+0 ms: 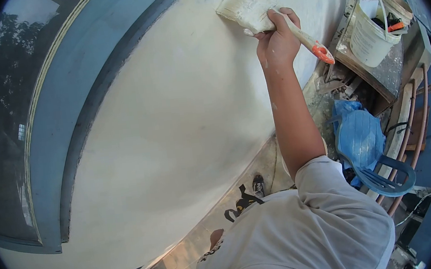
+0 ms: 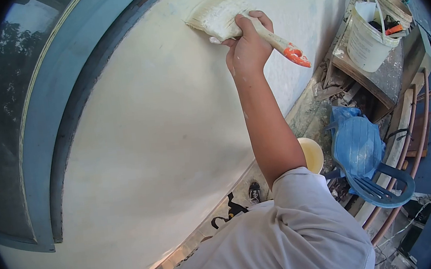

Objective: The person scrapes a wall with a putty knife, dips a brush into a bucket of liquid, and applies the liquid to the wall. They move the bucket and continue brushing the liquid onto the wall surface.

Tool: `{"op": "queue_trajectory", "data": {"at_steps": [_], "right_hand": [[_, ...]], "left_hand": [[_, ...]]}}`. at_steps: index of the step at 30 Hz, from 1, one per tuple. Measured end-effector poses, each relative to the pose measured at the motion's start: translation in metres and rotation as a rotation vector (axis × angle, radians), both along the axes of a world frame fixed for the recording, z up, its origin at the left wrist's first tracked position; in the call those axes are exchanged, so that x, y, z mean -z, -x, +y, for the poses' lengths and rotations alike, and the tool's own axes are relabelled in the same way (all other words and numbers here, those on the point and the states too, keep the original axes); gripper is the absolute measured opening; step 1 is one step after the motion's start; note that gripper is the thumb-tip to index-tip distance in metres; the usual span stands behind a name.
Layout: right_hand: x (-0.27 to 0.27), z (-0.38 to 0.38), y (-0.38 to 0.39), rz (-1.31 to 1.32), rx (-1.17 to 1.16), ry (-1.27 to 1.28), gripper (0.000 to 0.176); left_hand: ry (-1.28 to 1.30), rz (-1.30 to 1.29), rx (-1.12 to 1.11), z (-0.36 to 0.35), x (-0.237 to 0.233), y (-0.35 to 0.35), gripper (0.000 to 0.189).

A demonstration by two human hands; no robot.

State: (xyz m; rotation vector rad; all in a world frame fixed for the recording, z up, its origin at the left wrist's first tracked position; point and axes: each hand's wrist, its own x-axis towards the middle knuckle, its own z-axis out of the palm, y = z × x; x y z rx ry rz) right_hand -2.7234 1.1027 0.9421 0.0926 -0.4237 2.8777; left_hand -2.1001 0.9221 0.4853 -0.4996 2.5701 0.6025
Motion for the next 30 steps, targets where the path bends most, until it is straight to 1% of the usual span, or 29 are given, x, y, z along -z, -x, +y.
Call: {"op": "queue_trajectory", "data": {"at_steps": [1, 2, 4, 5, 7, 8, 10, 12, 14, 16, 17, 19, 20, 21, 22, 23, 25, 26, 28, 30], "right_hand": [[-0.006, 0.005, -0.002, 0.036, 0.008, 0.017, 0.030], [-0.013, 0.009, -0.004, 0.070, 0.016, 0.034, 0.030], [-0.027, 0.005, -0.008, 0.085, 0.029, 0.031, 0.031], [-0.032, 0.001, -0.009, 0.085, 0.010, 0.018, 0.032], [-0.028, -0.008, -0.007, 0.043, 0.017, -0.050, 0.031], [-0.022, -0.009, -0.008, 0.045, 0.019, -0.052, 0.031], [-0.016, -0.006, -0.011, 0.008, 0.035, -0.104, 0.031], [-0.027, 0.001, -0.016, -0.002, 0.030, -0.108, 0.032], [-0.036, 0.003, -0.017, 0.074, 0.039, -0.041, 0.033], [-0.045, -0.003, -0.020, 0.067, 0.029, -0.021, 0.033], [-0.042, -0.009, -0.015, 0.039, 0.030, -0.047, 0.033], [-0.031, -0.013, -0.014, -0.001, 0.013, -0.097, 0.034], [-0.032, -0.010, -0.018, 0.005, 0.013, -0.098, 0.034], [-0.033, -0.007, -0.022, 0.011, 0.025, -0.077, 0.033], [-0.034, -0.005, -0.024, 0.014, 0.036, -0.059, 0.032], [-0.037, -0.002, -0.025, 0.041, 0.031, -0.050, 0.031], [-0.049, -0.002, -0.027, 0.048, 0.039, -0.036, 0.031], [-0.054, -0.004, -0.026, 0.062, 0.049, -0.021, 0.031], [-0.050, -0.010, -0.024, 0.062, 0.046, -0.032, 0.032], [-0.037, -0.014, -0.023, -0.013, 0.031, -0.078, 0.031]], "left_hand": [[-0.066, -0.011, 0.061, -0.001, -0.002, 0.004, 0.025], [-0.064, -0.015, 0.058, 0.000, -0.006, 0.006, 0.025], [0.017, -0.214, 0.103, -0.004, 0.009, -0.003, 0.024], [0.016, -0.215, 0.104, -0.002, 0.006, -0.004, 0.024], [0.471, 0.682, 0.402, 0.007, -0.002, -0.004, 0.026], [0.468, 0.685, 0.404, 0.008, -0.001, -0.006, 0.026], [-0.039, -0.177, -0.200, 0.007, 0.000, -0.001, 0.027], [-0.079, -0.125, -0.168, 0.009, 0.006, -0.006, 0.029], [-0.115, -0.089, -0.135, 0.014, 0.011, -0.029, 0.031], [0.326, -0.057, 0.162, 0.020, 0.021, -0.041, 0.034], [0.326, -0.054, 0.166, 0.020, 0.016, -0.038, 0.034], [0.180, 0.112, 0.241, 0.016, 0.011, -0.035, 0.035], [0.180, 0.118, 0.241, 0.014, -0.006, -0.065, 0.035], [-0.035, -0.087, -0.015, 0.015, -0.003, -0.059, 0.033], [-0.254, -0.294, -0.272, 0.005, 0.018, -0.006, 0.032], [-0.257, -0.296, -0.274, 0.005, 0.016, -0.003, 0.032], [-0.115, -0.182, 0.127, 0.005, 0.008, -0.003, 0.031], [-0.114, -0.182, 0.127, 0.007, 0.006, -0.004, 0.031], [0.003, -0.195, 0.015, 0.008, 0.015, -0.009, 0.030], [-0.022, -0.197, 0.059, 0.004, 0.019, -0.009, 0.030]]}}
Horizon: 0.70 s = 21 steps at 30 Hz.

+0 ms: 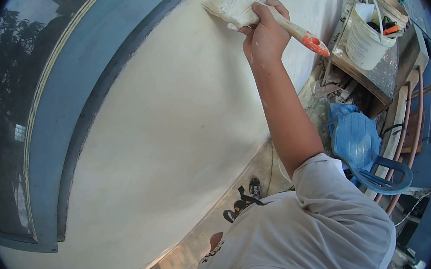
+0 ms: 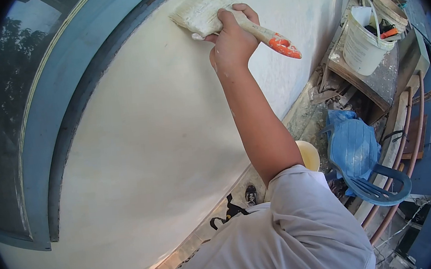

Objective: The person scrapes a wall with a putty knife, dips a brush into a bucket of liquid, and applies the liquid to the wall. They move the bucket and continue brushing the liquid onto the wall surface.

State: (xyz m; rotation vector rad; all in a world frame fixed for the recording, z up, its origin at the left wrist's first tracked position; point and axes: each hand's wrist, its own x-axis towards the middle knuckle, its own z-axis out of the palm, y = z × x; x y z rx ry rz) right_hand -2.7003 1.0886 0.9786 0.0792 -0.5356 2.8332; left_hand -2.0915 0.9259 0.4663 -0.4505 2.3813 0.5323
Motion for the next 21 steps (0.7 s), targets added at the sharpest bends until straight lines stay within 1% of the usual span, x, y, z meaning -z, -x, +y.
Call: {"op": "queue_trajectory", "data": {"at_steps": [2, 4, 5, 7, 8, 9, 10, 11, 12, 13, 16, 17, 21], "right_hand": [[0.010, 0.007, 0.002, 0.017, 0.005, -0.037, 0.030], [0.008, 0.016, 0.002, 0.025, 0.006, -0.013, 0.030], [0.003, 0.018, 0.008, 0.042, 0.029, 0.017, 0.031], [-0.010, 0.022, 0.017, 0.060, 0.029, 0.027, 0.031], [-0.014, 0.022, 0.021, 0.081, 0.028, 0.037, 0.031], [-0.017, 0.019, 0.024, 0.066, 0.024, 0.023, 0.031], [-0.014, 0.018, 0.027, 0.066, 0.027, 0.023, 0.031], [-0.005, 0.016, 0.031, 0.034, 0.022, -0.017, 0.031], [0.003, 0.014, 0.033, 0.004, 0.016, -0.056, 0.031], [0.008, 0.015, 0.033, 0.027, 0.017, -0.039, 0.031], [-0.006, 0.027, 0.023, 0.056, 0.035, -0.021, 0.032], [-0.010, 0.029, 0.026, 0.085, 0.035, -0.017, 0.031], [-0.017, 0.018, 0.031, 0.054, 0.065, -0.026, 0.030]], "left_hand": [[-0.027, 0.005, 0.040, -0.001, 0.000, 0.005, 0.030], [-0.012, 0.001, -0.039, 0.007, -0.005, -0.003, 0.028], [-0.014, -0.001, -0.039, 0.012, -0.008, -0.006, 0.028], [-0.380, -0.205, -1.006, 0.015, -0.003, -0.013, 0.028], [-0.379, -0.206, -1.004, 0.016, -0.005, -0.011, 0.028], [-0.362, -0.193, -0.929, 0.013, -0.012, -0.011, 0.028], [-0.345, -0.180, -0.854, 0.010, -0.008, -0.016, 0.028], [-0.328, -0.166, -0.779, 0.007, -0.003, -0.020, 0.028], [-0.311, -0.151, -0.704, 0.008, -0.008, -0.017, 0.028], [-0.295, -0.133, -0.629, 0.009, -0.009, -0.016, 0.028], [-0.246, -0.082, -0.411, 0.007, 0.009, -0.019, 0.028], [-0.227, -0.067, -0.339, 0.005, 0.009, -0.017, 0.028], [-0.149, -0.010, -0.057, 0.000, 0.012, -0.001, 0.028]]}}
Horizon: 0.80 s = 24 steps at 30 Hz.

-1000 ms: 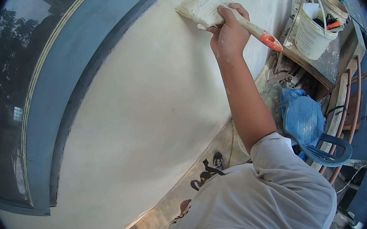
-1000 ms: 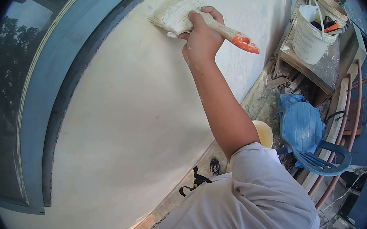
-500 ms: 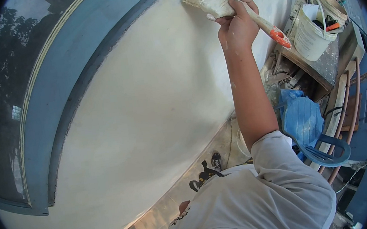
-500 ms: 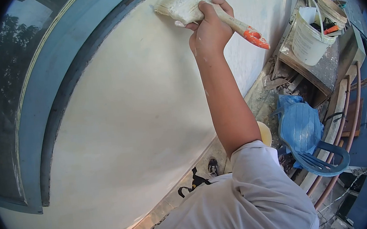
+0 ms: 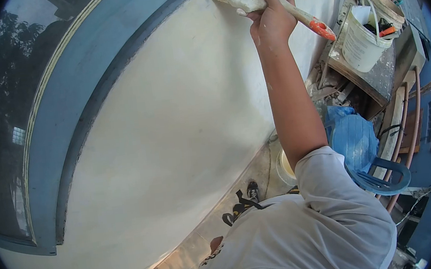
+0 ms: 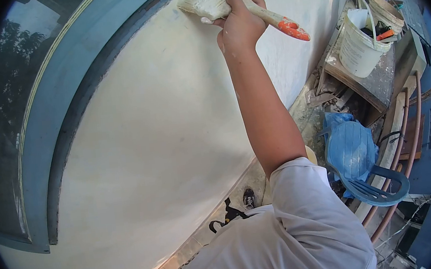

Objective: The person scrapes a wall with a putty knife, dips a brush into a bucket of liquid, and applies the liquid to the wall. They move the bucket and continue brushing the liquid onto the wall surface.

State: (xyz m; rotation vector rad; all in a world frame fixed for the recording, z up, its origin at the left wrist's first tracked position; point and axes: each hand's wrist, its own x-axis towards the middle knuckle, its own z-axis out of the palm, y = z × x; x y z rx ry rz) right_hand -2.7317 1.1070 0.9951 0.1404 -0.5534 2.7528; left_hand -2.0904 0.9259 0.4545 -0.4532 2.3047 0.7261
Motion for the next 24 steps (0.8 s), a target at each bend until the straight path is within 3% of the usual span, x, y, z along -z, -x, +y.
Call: {"op": "queue_trajectory", "data": {"at_steps": [4, 11, 13, 16, 19, 24], "right_hand": [[0.010, 0.002, -0.007, -0.013, -0.016, -0.016, 0.030], [-0.001, -0.005, -0.012, 0.036, -0.010, -0.012, 0.031], [0.005, -0.007, -0.013, -0.026, -0.027, -0.015, 0.032], [0.002, 0.000, -0.016, 0.001, -0.026, -0.023, 0.032], [-0.001, -0.002, -0.011, 0.008, -0.013, -0.011, 0.031], [0.019, -0.001, -0.008, -0.029, -0.022, -0.044, 0.033]], "left_hand": [[0.035, -0.012, 0.126, -0.001, 0.006, -0.001, 0.029], [0.032, -0.066, 0.086, 0.006, -0.011, -0.007, 0.030], [0.139, -0.122, -0.037, 0.013, -0.018, -0.005, 0.030], [0.006, -0.104, -0.053, 0.010, -0.018, -0.001, 0.031], [0.046, -0.064, 0.100, 0.008, -0.018, 0.001, 0.031], [0.024, -0.021, 0.077, 0.008, -0.010, -0.003, 0.029]]}}
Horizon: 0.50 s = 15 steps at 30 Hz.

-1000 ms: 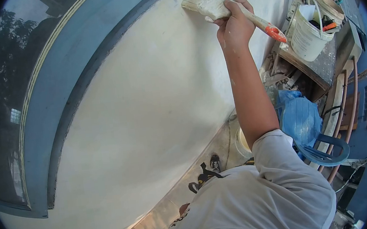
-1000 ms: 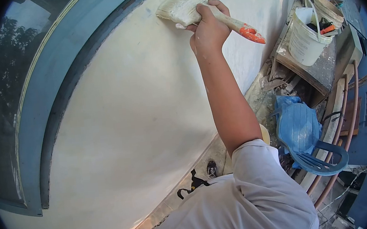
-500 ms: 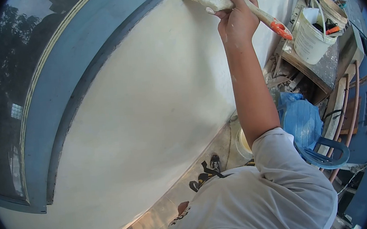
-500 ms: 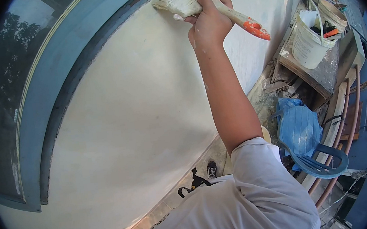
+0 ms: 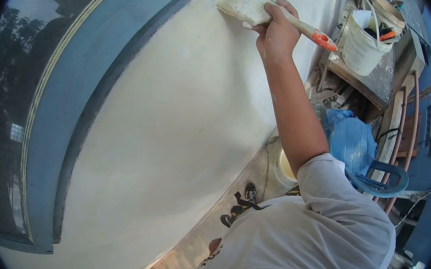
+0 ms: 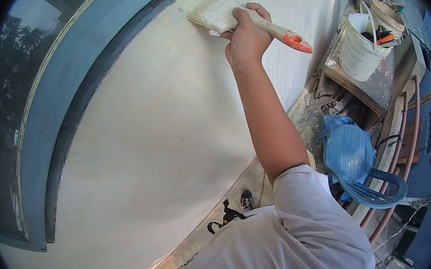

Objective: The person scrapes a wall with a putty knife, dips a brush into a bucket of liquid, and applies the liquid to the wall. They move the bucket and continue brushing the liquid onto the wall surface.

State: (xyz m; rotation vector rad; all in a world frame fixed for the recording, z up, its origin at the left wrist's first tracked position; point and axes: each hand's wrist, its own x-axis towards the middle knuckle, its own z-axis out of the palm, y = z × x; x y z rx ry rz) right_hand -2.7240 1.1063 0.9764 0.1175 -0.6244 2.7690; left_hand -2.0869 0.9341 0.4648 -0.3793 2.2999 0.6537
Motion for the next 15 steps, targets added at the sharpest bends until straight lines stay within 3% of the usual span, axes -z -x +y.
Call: {"op": "queue_trajectory", "data": {"at_steps": [2, 3, 5, 8, 10, 15], "right_hand": [[-0.008, 0.005, -0.006, 0.001, -0.015, 0.015, 0.032], [-0.011, 0.007, -0.009, -0.003, -0.030, 0.035, 0.031], [-0.018, 0.000, -0.016, 0.011, -0.034, 0.056, 0.031], [-0.013, -0.013, -0.021, 0.016, -0.026, 0.052, 0.031], [-0.007, -0.016, -0.025, -0.005, -0.015, 0.001, 0.032], [-0.020, -0.013, -0.033, 0.015, -0.015, 0.068, 0.031]], "left_hand": [[-0.060, 0.060, 0.040, 0.014, -0.012, -0.031, 0.028], [0.042, 0.023, -0.025, 0.014, -0.012, -0.036, 0.028], [0.146, -0.018, -0.091, 0.010, 0.001, -0.010, 0.027], [-0.002, 0.059, 0.030, 0.001, 0.001, -0.001, 0.025], [0.079, 0.225, 0.027, -0.001, 0.010, -0.004, 0.023], [0.160, 0.183, -0.027, 0.006, -0.001, 0.001, 0.023]]}}
